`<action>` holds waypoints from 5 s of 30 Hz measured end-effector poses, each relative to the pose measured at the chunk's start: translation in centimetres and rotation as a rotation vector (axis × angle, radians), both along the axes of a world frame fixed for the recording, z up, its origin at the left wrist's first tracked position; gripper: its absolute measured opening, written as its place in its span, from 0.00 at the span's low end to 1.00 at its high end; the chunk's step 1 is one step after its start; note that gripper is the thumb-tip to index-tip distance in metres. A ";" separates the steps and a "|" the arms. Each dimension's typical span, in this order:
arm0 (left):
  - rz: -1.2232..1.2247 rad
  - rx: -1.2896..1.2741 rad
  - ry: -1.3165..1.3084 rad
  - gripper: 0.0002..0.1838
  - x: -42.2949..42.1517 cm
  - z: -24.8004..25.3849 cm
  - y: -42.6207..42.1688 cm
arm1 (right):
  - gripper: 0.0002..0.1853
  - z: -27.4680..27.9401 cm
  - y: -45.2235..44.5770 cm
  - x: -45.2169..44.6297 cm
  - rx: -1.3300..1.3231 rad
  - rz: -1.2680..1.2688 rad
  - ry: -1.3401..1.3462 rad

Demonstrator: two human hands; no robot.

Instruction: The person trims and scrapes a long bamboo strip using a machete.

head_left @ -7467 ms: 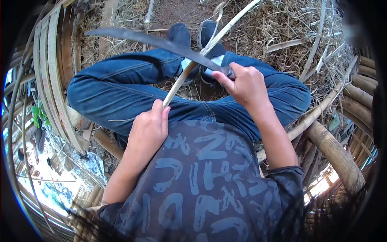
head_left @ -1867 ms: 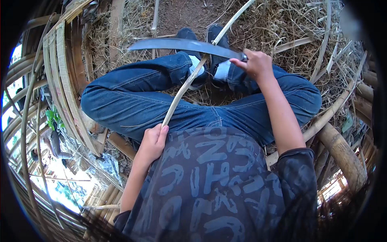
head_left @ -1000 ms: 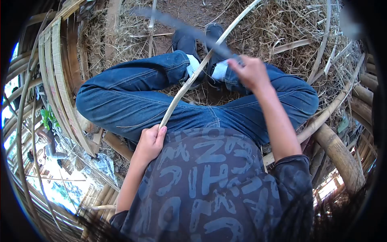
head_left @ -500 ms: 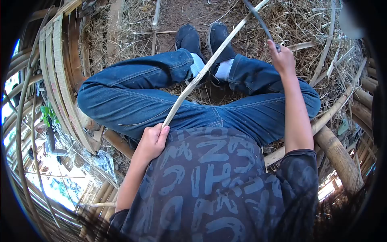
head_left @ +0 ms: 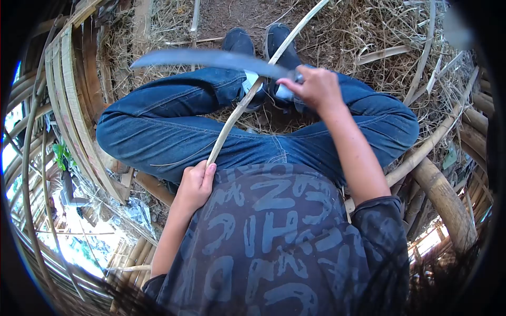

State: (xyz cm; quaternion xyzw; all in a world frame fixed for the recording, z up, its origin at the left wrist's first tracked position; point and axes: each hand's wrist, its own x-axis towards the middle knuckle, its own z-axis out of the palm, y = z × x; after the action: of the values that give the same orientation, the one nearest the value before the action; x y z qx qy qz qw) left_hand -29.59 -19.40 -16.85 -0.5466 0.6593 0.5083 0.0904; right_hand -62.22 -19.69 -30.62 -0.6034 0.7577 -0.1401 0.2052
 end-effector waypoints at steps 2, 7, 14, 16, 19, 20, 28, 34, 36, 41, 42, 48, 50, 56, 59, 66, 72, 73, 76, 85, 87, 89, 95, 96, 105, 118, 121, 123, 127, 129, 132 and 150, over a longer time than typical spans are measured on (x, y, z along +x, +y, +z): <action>-0.001 -0.003 -0.005 0.15 0.0 0.1 0.0 | 0.42 -0.2 -0.6 -4.2 0.197 -0.173 0.032; -0.011 0.023 0.019 0.15 0.0 0.2 -0.3 | 0.47 -1.4 -0.8 -13.5 0.254 -0.407 -0.049; -0.010 0.010 -0.003 0.15 -0.3 0.2 -0.3 | 0.41 0.8 0.3 -2.3 0.120 -0.299 -0.400; -0.005 -0.011 0.007 0.15 -0.2 0.0 -0.2 | 0.38 1.7 0.9 1.6 0.198 -0.134 -0.383; -0.010 -0.039 0.003 0.14 -0.2 0.0 -0.1 | 0.38 2.7 0.6 2.9 0.150 0.037 -0.205; -0.018 -0.033 0.006 0.14 -0.2 0.0 0.0 | 0.37 2.5 0.4 2.4 0.139 0.068 -0.184; -0.001 -0.047 0.001 0.13 -0.3 -0.1 0.2 | 0.36 0.2 -0.2 -2.5 0.086 0.073 0.064; 0.000 -0.034 0.000 0.13 -0.4 -0.2 -0.2 | 0.40 -0.4 0.4 -5.5 0.142 0.066 0.159; 0.001 -0.031 -0.008 0.13 -0.3 -0.2 -0.2 | 0.40 0.2 0.6 -4.0 0.145 0.055 0.133; -0.015 -0.022 -0.013 0.13 -0.3 -0.2 -0.2 | 0.38 3.8 -0.2 2.3 0.155 -0.003 -0.144; -0.022 -0.038 -0.009 0.13 -0.2 -0.2 -0.1 | 0.38 4.4 -0.4 3.1 0.112 0.068 -0.090; -0.002 -0.034 -0.021 0.14 -0.8 0.0 -0.2 | 0.37 2.2 -0.4 -2.0 0.166 -0.010 0.063; 0.021 -0.024 -0.038 0.14 -0.7 0.1 -0.1 | 0.37 0.5 0.1 -4.8 0.204 -0.083 0.013; -0.022 -0.052 -0.005 0.14 -0.3 -0.3 0.1 | 0.38 3.0 -0.4 -0.2 0.139 -0.071 -0.058; -0.024 -0.031 -0.019 0.14 -0.3 -0.3 0.0 | 0.37 3.9 -0.8 1.8 0.085 0.061 0.022; 0.004 -0.057 0.004 0.13 -0.4 -0.6 0.1 | 0.38 2.4 -0.9 -6.0 0.305 -0.111 0.002; 0.022 -0.073 0.006 0.13 -0.4 -0.6 0.4 | 0.39 3.3 -0.2 -2.4 0.226 -0.110 -0.153; 0.007 -0.070 -0.010 0.13 -0.3 -0.6 0.4 | 0.39 3.5 -0.3 -1.0 0.211 -0.069 -0.151; 0.016 -0.071 0.005 0.13 -0.1 -0.6 0.5 | 0.38 3.2 -0.5 0.6 0.174 0.018 -0.108; 0.019 -0.097 0.018 0.13 -0.2 -0.8 0.7 | 0.38 1.5 -0.5 -7.7 0.165 -0.073 0.055; 0.018 -0.099 0.010 0.13 -0.4 -0.8 0.5 | 0.38 2.0 -0.9 -6.4 0.183 -0.077 0.032; 0.002 -0.095 -0.002 0.13 -0.4 -0.6 0.5 | 0.38 2.9 -1.1 -4.1 0.233 -0.087 -0.105; -0.012 -0.085 -0.006 0.14 -0.4 -0.4 0.5 | 0.40 3.2 -1.4 -3.1 0.202 0.085 0.045; -0.012 -0.087 -0.009 0.14 -0.4 -0.5 0.5 | 0.40 3.1 -1.7 -4.4 0.221 0.085 0.088; -0.021 -0.155 0.005 0.13 -0.4 -0.6 0.7 | 0.39 3.6 -2.4 -4.5 0.213 -0.102 0.010; -0.004 -0.134 0.035 0.14 -0.6 -0.4 0.6 | 0.41 1.7 -3.0 -11.4 0.161 -0.291 0.056; -0.026 -0.119 -0.009 0.14 -0.7 -0.4 0.5 | 0.41 1.9 -2.9 -8.9 0.240 -0.320 -0.217; -0.026 -0.122 -0.019 0.15 -0.7 -0.4 0.5 | 0.40 1.8 -2.4 -6.6 0.198 -0.208 -0.176; -0.006 -0.124 -0.018 0.15 -0.9 -0.4 0.6 | 0.40 2.8 -2.3 -4.0 0.225 -0.034 -0.215; -0.003 -0.122 -0.019 0.15 -0.9 -0.3 0.6 | 0.40 3.3 -2.1 -3.1 0.229 -0.006 -0.275; -0.001 -0.114 -0.021 0.16 -0.8 -0.3 0.6 | 0.38 3.7 -1.7 -1.7 0.228 0.044 -0.369; 0.469 0.691 0.248 0.21 1.4 0.9 -0.4 | 0.32 6.7 2.8 0.7 0.253 -0.125 -0.722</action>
State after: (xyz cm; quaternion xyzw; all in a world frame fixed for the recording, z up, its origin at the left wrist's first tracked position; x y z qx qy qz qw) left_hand -28.16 -19.78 -15.92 -0.5539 0.3143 0.7677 0.0704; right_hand -61.53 -16.92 -23.94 -0.4378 0.6834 -0.2613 0.5225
